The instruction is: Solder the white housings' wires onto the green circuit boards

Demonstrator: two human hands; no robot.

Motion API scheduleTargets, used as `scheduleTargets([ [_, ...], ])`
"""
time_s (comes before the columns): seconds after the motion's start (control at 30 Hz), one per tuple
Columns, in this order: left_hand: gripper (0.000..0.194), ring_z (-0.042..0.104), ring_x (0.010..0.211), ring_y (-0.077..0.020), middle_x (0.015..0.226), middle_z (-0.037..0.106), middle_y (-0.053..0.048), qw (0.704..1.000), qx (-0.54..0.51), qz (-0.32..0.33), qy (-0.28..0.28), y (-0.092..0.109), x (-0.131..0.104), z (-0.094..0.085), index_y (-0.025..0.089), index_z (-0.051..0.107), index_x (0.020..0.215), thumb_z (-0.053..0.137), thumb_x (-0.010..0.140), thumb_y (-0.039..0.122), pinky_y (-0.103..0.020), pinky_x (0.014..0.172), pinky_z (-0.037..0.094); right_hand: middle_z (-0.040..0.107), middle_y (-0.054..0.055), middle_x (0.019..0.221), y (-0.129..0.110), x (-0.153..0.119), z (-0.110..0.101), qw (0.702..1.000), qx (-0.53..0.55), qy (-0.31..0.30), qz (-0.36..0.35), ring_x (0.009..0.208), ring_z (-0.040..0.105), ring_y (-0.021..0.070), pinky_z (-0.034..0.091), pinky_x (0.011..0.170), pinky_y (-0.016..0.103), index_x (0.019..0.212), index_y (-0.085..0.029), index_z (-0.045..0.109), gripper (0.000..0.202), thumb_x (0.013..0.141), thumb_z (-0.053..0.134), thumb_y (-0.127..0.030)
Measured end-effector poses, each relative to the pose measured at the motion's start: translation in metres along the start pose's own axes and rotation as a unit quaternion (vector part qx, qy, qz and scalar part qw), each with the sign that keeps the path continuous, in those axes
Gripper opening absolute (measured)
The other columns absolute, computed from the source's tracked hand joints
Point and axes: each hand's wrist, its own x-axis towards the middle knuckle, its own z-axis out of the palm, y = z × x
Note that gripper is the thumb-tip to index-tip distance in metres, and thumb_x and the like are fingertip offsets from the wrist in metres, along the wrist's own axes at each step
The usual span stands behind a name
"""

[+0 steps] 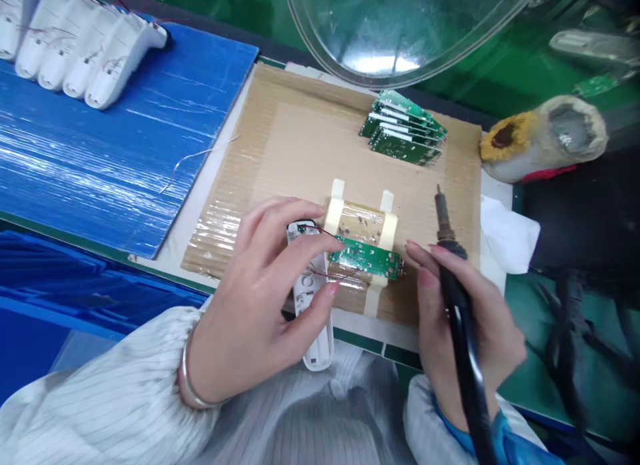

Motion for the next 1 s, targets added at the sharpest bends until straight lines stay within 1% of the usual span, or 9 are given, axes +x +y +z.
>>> scheduleTargets([
  [0.03, 0.032, 0.039, 0.135, -0.0234, 0.138, 0.047, -0.008, 1.0, -0.023, -0.021, -0.005, -0.001, -0.004, -0.003, 0.018, 0.06, 0.117, 0.061, 0.085, 0.014, -0.038, 0.117, 0.031, 0.073, 0.001, 0.11, 0.0, -0.001, -0.002, 0.999, -0.024, -0.033, -0.006, 0.102, 0.07, 0.0194, 0.057, 0.093, 0.034, 0.118, -0.025, 0.065, 0.041, 0.079, 0.071, -0.014],
  [0.07, 0.035, 0.04, 0.135, -0.0216, 0.14, 0.045, -0.007, 0.998, -0.053, -0.042, -0.016, -0.003, -0.008, -0.004, 0.019, 0.058, 0.12, 0.058, 0.086, 0.012, -0.035, 0.116, 0.033, 0.072, 0.001, 0.112, 0.001, -0.003, -0.004, 0.999, -0.03, -0.043, -0.014, 0.102, 0.07, 0.0204, 0.058, 0.093, 0.035, 0.12, -0.025, 0.064, 0.047, 0.076, 0.074, -0.012],
  [0.2, 0.04, 0.045, 0.132, -0.0175, 0.143, 0.043, -0.004, 0.98, -0.166, -0.096, -0.043, -0.011, -0.017, 0.001, 0.023, 0.054, 0.124, 0.05, 0.088, 0.006, -0.031, 0.113, 0.039, 0.069, 0.006, 0.118, -0.004, -0.01, -0.007, 0.998, 0.061, 0.007, 0.014, 0.098, 0.071, 0.0263, 0.061, 0.089, 0.048, 0.13, -0.025, 0.055, 0.071, 0.066, 0.08, -0.006],
  [0.3, 0.04, 0.048, 0.129, -0.0174, 0.141, 0.045, -0.003, 0.976, -0.189, -0.106, -0.027, -0.014, -0.018, 0.007, 0.024, 0.055, 0.119, 0.05, 0.086, 0.002, -0.033, 0.115, 0.037, 0.069, 0.006, 0.119, -0.011, -0.013, -0.01, 0.995, 0.098, 0.014, 0.011, 0.094, 0.072, 0.0254, 0.062, 0.084, 0.045, 0.133, -0.024, 0.053, 0.077, 0.064, 0.081, -0.005],
  [0.43, 0.039, 0.048, 0.129, -0.0173, 0.137, 0.049, -0.003, 0.977, -0.19, -0.095, -0.004, -0.014, -0.017, 0.01, 0.023, 0.057, 0.115, 0.05, 0.084, 0.0, -0.033, 0.115, 0.036, 0.071, 0.005, 0.115, -0.019, -0.012, -0.015, 0.996, 0.089, 0.005, -0.004, 0.089, 0.073, 0.0226, 0.063, 0.081, 0.039, 0.13, -0.023, 0.054, 0.073, 0.065, 0.081, -0.007],
  [0.6, 0.038, 0.047, 0.129, -0.0177, 0.136, 0.05, -0.003, 0.978, -0.19, -0.092, -0.001, -0.015, -0.016, 0.01, 0.023, 0.056, 0.115, 0.049, 0.085, 0.001, -0.034, 0.113, 0.038, 0.07, 0.005, 0.117, -0.02, -0.01, -0.017, 0.995, 0.09, -0.003, -0.04, 0.081, 0.073, 0.0195, 0.063, 0.08, 0.036, 0.13, -0.024, 0.054, 0.073, 0.064, 0.081, -0.006],
  [0.83, 0.042, 0.049, 0.127, -0.0167, 0.136, 0.049, -0.003, 0.975, -0.201, -0.095, -0.006, -0.017, -0.02, 0.015, 0.026, 0.057, 0.116, 0.046, 0.086, -0.001, -0.03, 0.1, 0.048, 0.069, 0.005, 0.119, -0.02, -0.016, -0.016, 0.994, 0.11, -0.015, -0.012, 0.08, 0.073, 0.0189, 0.064, 0.074, 0.034, 0.13, -0.026, 0.054, 0.071, 0.066, 0.08, -0.009],
  [0.93, 0.042, 0.049, 0.128, -0.016, 0.132, 0.052, -0.002, 0.971, -0.224, -0.08, -0.03, -0.025, -0.017, 0.004, 0.027, 0.058, 0.115, 0.046, 0.086, 0.0, -0.032, 0.106, 0.045, 0.068, 0.009, 0.121, -0.022, -0.005, -0.017, 0.991, 0.13, -0.003, 0.031, 0.089, 0.073, 0.0221, 0.064, 0.079, 0.038, 0.13, -0.024, 0.052, 0.065, 0.071, 0.079, -0.016],
  [1.0, 0.04, 0.052, 0.125, -0.0154, 0.126, 0.057, -0.002, 0.967, -0.241, -0.05, -0.071, -0.04, 0.0, -0.016, 0.028, 0.058, 0.115, 0.047, 0.086, 0.002, -0.032, 0.107, 0.045, 0.067, 0.011, 0.122, -0.017, 0.013, -0.015, 0.99, 0.128, 0.008, 0.059, 0.101, 0.071, 0.0249, 0.062, 0.086, 0.042, 0.132, -0.022, 0.051, 0.064, 0.073, 0.078, -0.022],
])
